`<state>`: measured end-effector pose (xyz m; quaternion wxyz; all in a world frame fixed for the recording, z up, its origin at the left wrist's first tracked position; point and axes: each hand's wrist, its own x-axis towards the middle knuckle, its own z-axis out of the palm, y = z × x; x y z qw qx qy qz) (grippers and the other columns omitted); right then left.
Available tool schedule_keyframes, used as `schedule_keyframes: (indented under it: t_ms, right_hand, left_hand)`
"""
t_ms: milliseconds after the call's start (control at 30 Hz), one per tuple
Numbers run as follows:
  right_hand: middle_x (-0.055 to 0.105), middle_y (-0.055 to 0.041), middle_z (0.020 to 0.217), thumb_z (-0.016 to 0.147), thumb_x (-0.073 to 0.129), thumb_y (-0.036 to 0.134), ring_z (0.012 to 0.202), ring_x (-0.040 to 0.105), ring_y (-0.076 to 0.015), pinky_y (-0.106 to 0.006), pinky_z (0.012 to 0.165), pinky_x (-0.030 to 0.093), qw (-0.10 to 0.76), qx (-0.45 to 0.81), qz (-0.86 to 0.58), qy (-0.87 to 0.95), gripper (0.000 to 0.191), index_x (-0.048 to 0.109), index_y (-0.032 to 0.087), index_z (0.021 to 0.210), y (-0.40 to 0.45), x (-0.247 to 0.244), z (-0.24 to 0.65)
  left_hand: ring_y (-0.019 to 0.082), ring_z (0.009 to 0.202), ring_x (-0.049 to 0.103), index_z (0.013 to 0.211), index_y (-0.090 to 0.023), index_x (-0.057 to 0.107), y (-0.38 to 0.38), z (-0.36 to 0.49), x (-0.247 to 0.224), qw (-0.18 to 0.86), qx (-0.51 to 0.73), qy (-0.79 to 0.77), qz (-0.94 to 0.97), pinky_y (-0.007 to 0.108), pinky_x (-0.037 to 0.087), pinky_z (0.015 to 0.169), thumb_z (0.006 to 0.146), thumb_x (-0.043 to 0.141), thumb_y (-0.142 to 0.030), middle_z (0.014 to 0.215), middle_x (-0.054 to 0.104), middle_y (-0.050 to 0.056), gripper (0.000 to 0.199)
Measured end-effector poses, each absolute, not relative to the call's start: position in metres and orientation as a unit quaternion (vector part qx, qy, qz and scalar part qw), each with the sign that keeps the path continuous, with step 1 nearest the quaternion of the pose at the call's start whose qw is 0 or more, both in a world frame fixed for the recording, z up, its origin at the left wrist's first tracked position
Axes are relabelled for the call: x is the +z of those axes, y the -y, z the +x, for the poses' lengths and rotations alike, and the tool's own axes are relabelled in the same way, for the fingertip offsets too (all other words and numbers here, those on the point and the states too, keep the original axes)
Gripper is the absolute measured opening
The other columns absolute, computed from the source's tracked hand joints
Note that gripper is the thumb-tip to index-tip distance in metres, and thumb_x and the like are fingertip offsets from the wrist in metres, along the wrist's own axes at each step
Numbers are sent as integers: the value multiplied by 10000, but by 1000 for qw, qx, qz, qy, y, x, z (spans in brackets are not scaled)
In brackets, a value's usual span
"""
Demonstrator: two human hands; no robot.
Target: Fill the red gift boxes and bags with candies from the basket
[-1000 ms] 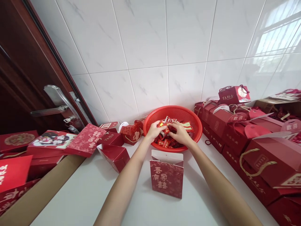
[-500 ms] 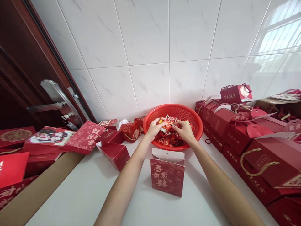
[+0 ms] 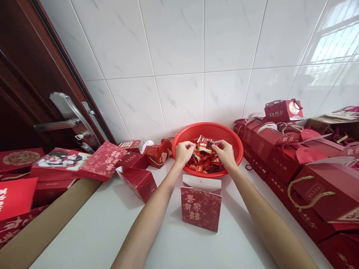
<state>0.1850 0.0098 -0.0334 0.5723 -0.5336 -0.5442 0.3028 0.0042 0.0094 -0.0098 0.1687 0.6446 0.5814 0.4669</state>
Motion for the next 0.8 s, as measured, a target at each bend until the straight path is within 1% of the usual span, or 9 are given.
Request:
schedule_keyframes:
  t_ms: [100, 200, 267, 333, 433, 500, 667, 767, 800]
  right_hand:
    - [690, -34, 776, 737, 624, 375, 630, 650, -169, -298, 614, 538, 574, 317, -526, 541, 268, 637, 175, 916, -8, -33, 184]
    - [677, -27, 764, 728, 628, 367, 609, 647, -161, -282, 581, 531, 578, 337, -518, 533, 258, 630, 177, 901, -7, -32, 182]
    - [665, -20, 754, 724, 626, 350, 591, 645, -156, -274, 562, 525, 582, 345, -513, 528, 240, 628, 177, 890, -6, -32, 182]
    - [652, -11, 728, 717, 629, 333, 572, 638, -155, -270, 544, 519, 585, 343, -512, 527, 223, 625, 178, 876, -5, -31, 181]
    - [646, -7, 712, 717, 627, 321, 565, 638, -159, -273, 536, 519, 587, 348, -507, 526, 203, 617, 180, 864, -4, -30, 180]
    - [649, -10, 723, 721, 623, 320, 577, 647, -164, -279, 548, 527, 586, 358, -506, 522, 199, 615, 182, 864, -4, -29, 179]
    - [669, -24, 764, 718, 633, 342, 626, 648, -173, -295, 590, 545, 586, 326, -506, 542, 204, 628, 184, 848, -1, -29, 178]
    - [680, -32, 779, 717, 626, 340, 648, 644, -177, -302, 608, 549, 591, 316, -492, 556, 192, 627, 182, 826, 0, -29, 177]
    - [676, -28, 766, 716, 625, 340, 636, 641, -175, -304, 604, 547, 591, 319, -491, 555, 194, 627, 181, 827, 1, -28, 177]
  left_hand:
    - [197, 727, 692, 641, -160, 753, 1, 9, -4, 121, 332, -622, 698, 270, 498, 719, 752, 532, -152, 661, 737, 50, 247]
    - [276, 831, 717, 643, -174, 773, 6, 15, 0, 51, 221, -653, 723, 329, 494, 759, 723, 552, -148, 731, 760, 116, 236]
    - [311, 937, 713, 756, -204, 803, 7, 16, 0, 33, 193, -657, 728, 358, 498, 817, 741, 558, -156, 858, 780, 132, 250]
    - [308, 1070, 683, 981, -244, 796, 4, 15, -2, 51, 191, -629, 752, 359, 490, 906, 742, 588, -139, 1055, 772, 103, 333]
    - [285, 1270, 576, 1233, -273, 689, -1, 14, -6, 104, 169, -574, 794, 336, 442, 1036, 673, 637, -30, 1344, 651, 72, 613]
    - [288, 1333, 515, 1281, -250, 642, -3, 13, -8, 108, 165, -580, 790, 344, 408, 1081, 659, 629, 30, 1405, 589, 103, 683]
    - [301, 1220, 567, 1211, -166, 612, -5, 13, -2, 2, 290, -699, 653, 372, 459, 987, 830, 620, -106, 1268, 609, 177, 386]
    - [287, 1057, 651, 974, -204, 701, -5, 13, 0, 14, 276, -710, 648, 349, 491, 869, 876, 624, -284, 1057, 718, 114, 148]
    - [287, 1011, 670, 883, -212, 720, -5, 13, 0, 25, 253, -704, 663, 343, 493, 837, 882, 611, -329, 985, 740, 102, 160]
